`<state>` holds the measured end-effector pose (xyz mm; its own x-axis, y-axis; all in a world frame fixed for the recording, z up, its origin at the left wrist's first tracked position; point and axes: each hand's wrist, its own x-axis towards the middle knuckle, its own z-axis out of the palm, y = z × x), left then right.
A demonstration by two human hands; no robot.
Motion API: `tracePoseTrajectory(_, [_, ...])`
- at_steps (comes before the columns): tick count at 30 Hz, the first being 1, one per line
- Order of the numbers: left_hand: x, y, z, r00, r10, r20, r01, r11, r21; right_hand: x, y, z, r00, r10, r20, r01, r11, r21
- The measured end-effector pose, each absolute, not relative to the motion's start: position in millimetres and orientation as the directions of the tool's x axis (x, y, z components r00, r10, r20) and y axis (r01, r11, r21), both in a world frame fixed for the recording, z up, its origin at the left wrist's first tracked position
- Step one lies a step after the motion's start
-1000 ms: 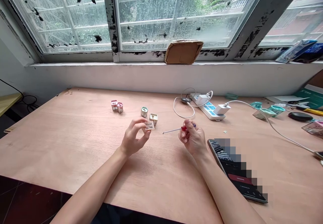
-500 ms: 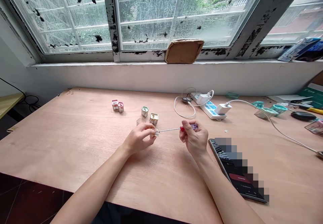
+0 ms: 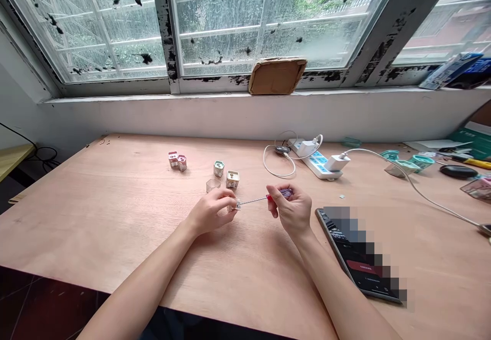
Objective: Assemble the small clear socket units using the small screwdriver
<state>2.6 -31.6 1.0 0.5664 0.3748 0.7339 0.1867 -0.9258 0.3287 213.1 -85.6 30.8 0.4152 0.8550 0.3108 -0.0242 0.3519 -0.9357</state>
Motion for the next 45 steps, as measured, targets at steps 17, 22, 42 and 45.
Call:
tracePoseTrajectory(17, [2.0,-31.5,1.6,0.573,0.384,0.724,0.188,-0.922,0.339,213.6,-83.5,26.0,0.399,0.872,0.283,-0.039,0.324,-0.945])
tracePoseTrajectory(22, [1.6,-31.5,1.7,0.571,0.389,0.723,0.188,-0.919,0.346,213.1,-83.9,27.2,0.407,0.871,0.276,-0.030,0.315,-0.948])
tracePoseTrajectory(42, [1.3,-30.3,-0.1,0.566,0.411,0.715,0.208,-0.910,0.359,211.8,-85.8,28.1,0.393,0.865,0.312,0.003,0.338,-0.941])
tracePoseTrajectory(45, [1.3,-30.3,0.3,0.568,0.412,0.712,0.203,-0.909,0.364,212.2,-85.7,27.0,0.393,0.866,0.311,0.003,0.337,-0.942])
